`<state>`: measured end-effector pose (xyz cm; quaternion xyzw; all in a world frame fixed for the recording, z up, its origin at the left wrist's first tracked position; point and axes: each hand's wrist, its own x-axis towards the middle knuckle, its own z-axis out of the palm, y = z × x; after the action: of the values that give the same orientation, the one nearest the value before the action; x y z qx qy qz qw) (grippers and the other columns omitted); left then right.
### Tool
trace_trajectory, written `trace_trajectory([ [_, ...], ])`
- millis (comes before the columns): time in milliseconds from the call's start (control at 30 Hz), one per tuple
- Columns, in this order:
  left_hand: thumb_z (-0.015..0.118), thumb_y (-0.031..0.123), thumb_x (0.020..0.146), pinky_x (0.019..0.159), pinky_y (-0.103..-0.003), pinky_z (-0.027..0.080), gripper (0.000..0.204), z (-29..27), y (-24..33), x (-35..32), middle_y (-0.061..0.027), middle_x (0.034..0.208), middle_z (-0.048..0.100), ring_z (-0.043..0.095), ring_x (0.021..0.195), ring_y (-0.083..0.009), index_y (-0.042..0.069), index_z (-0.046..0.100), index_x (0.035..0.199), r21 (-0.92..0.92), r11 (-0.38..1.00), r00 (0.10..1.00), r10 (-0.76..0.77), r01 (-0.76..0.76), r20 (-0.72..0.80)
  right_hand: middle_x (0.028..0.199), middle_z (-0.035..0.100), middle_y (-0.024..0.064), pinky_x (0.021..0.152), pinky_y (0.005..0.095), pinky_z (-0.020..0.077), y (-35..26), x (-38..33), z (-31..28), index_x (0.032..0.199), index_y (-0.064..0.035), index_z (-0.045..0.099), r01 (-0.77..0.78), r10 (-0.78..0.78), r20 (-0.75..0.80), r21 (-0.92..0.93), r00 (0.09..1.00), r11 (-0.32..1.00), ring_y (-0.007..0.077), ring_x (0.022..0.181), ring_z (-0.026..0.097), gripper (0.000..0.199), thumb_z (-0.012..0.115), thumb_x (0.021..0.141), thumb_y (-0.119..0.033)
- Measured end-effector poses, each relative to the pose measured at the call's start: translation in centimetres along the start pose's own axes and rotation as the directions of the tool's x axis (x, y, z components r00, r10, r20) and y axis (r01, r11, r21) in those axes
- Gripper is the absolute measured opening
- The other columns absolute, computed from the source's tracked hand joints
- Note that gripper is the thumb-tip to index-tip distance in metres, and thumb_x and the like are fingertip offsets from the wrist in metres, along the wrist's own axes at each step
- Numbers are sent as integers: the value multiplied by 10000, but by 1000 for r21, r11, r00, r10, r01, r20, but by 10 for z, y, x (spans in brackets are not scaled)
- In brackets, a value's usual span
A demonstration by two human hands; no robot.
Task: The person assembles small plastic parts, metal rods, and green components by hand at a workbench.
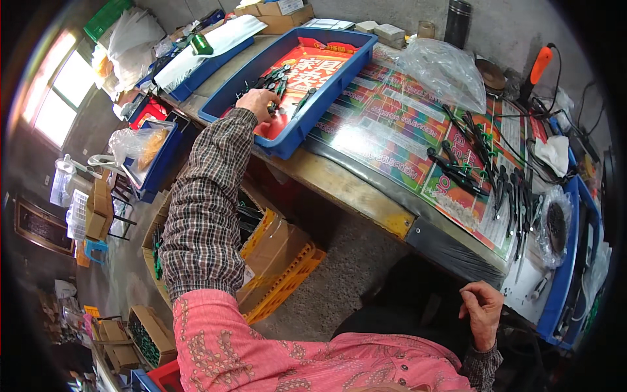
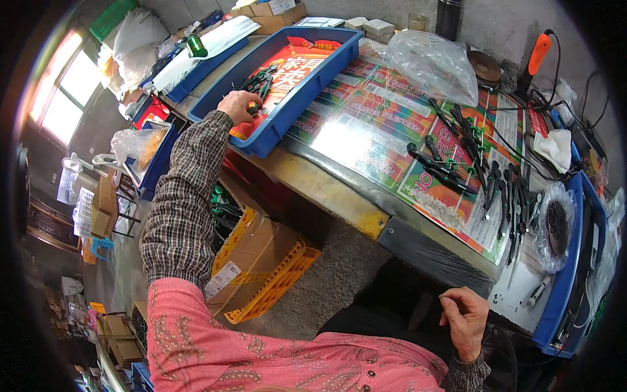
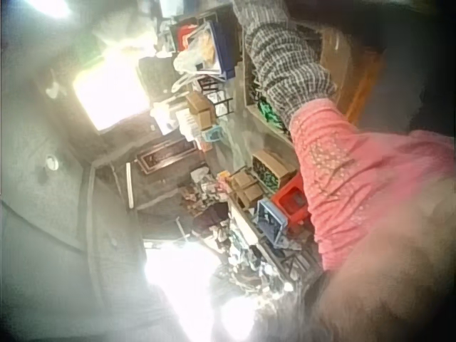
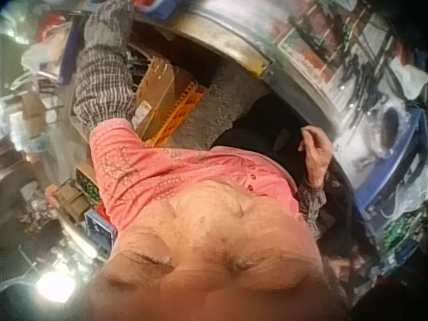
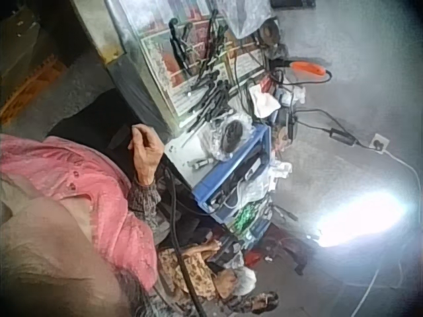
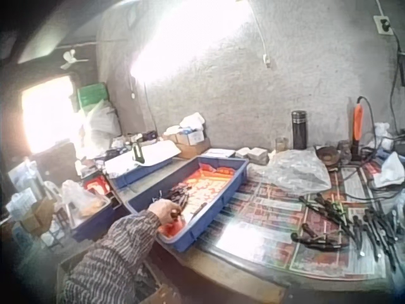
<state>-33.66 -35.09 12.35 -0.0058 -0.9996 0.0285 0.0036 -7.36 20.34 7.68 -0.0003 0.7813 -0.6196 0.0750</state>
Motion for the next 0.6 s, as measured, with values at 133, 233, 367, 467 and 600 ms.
trace_trajectory([
  [133, 772, 129, 620, 863, -405, 508, 491, 8, -5, 15, -142, 1001, 679, 636, 980, -311, 178, 676, 1098, 56, 998, 999, 2, 0, -39, 751, 592, 73, 429, 210, 428, 1, -1, 0, 860, 71, 633, -14, 14, -8, 3, 1000, 1000, 108, 497, 556, 62, 609, 852, 15],
  [233, 764, 116, 638, 871, -401, 503, 480, 14, -13, 23, -135, 1019, 679, 635, 988, -310, 167, 675, 1108, 74, 997, 999, -19, 21, -37, 743, 587, 72, 431, 209, 427, 0, -2, 1, 861, 70, 634, -15, 14, -17, -10, 1000, 1000, 107, 495, 556, 60, 612, 849, 15],
  [367, 744, 104, 672, 900, -395, 486, 469, 27, -38, 29, -137, 1030, 676, 626, 1006, -316, 153, 671, 1132, 67, 997, 992, -40, 48, -121, 731, 580, 71, 434, 211, 427, -3, -2, 3, 849, 71, 634, -16, 16, -9, -8, 1000, 1000, 107, 495, 555, 56, 611, 845, 20],
  [467, 705, 138, 712, 873, -401, 492, 378, 18, -18, 30, -151, 1009, 671, 635, 968, -308, 153, 692, 1089, 34, 997, 976, -54, 63, -209, 725, 578, 71, 437, 213, 424, -5, -3, 2, 838, 71, 633, -5, 4, -28, -34, 1000, 999, 107, 496, 555, 53, 608, 842, 23],
  [600, 645, 228, 789, 807, -443, 515, 243, -3, 8, 15, -144, 937, 678, 651, 896, -329, 180, 705, 1020, -83, 995, 898, -85, 55, -432, 709, 582, 64, 445, 222, 417, -5, 2, 1, 831, 55, 638, 31, -32, -14, -95, 999, 995, 104, 496, 557, 45, 608, 837, 23],
])
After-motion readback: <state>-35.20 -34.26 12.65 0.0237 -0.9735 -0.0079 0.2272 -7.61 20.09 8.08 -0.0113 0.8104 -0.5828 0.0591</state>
